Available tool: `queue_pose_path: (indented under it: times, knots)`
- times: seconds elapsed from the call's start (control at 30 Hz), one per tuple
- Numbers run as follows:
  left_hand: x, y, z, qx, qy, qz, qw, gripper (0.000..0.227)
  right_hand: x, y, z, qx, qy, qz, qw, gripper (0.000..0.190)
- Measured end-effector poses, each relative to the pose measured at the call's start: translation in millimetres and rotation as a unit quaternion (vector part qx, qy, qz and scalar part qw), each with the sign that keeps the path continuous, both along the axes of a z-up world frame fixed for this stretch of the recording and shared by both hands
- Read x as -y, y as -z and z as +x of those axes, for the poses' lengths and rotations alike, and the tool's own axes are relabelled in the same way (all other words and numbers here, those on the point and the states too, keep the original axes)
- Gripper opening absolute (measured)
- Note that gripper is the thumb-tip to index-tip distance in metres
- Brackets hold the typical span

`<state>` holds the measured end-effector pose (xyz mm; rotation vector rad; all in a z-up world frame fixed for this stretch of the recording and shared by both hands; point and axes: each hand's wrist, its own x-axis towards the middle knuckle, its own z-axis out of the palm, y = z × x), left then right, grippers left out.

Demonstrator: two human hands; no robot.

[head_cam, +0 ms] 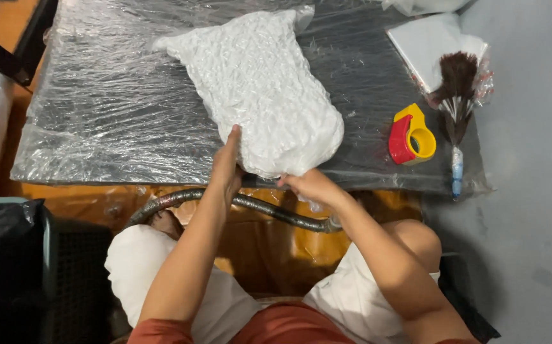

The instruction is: Using a vacuum to remove air from a cushion insert inside a plastic bag and then sealing it with tape.

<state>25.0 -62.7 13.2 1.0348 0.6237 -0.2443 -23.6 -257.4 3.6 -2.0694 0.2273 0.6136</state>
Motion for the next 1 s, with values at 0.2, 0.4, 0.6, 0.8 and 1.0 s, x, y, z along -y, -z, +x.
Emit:
queue_pose_path:
  times: [0.2,0.4,0.6,0.8,1.0]
  knots:
    - [13,-44,-14,0.234,-0.095,0.204,0.946,0.061,-6,-14,0,-0.066,0.008,0.006,0.998,0.03]
    - [45,-88,-28,0.602,0.118,0.425,0.666,0.08,11,40,8,-0.334,-0.097,0.49,0.799,0.039]
    - [68,-15,-5,0.525,0.28,0.574,0.563,0.061,-4,123,11,-0.253,0.17,0.215,0.928,0.022]
    - [83,14,14,0.507,0.289,0.571,0.577,0.048,-30,29,-28,-0.016,0.11,-0.041,0.993,0.031]
    - [75,5,20,0.506,0.283,0.473,0.663,0.053,-13,30,-20,0.007,0.076,-0.024,0.997,0.04]
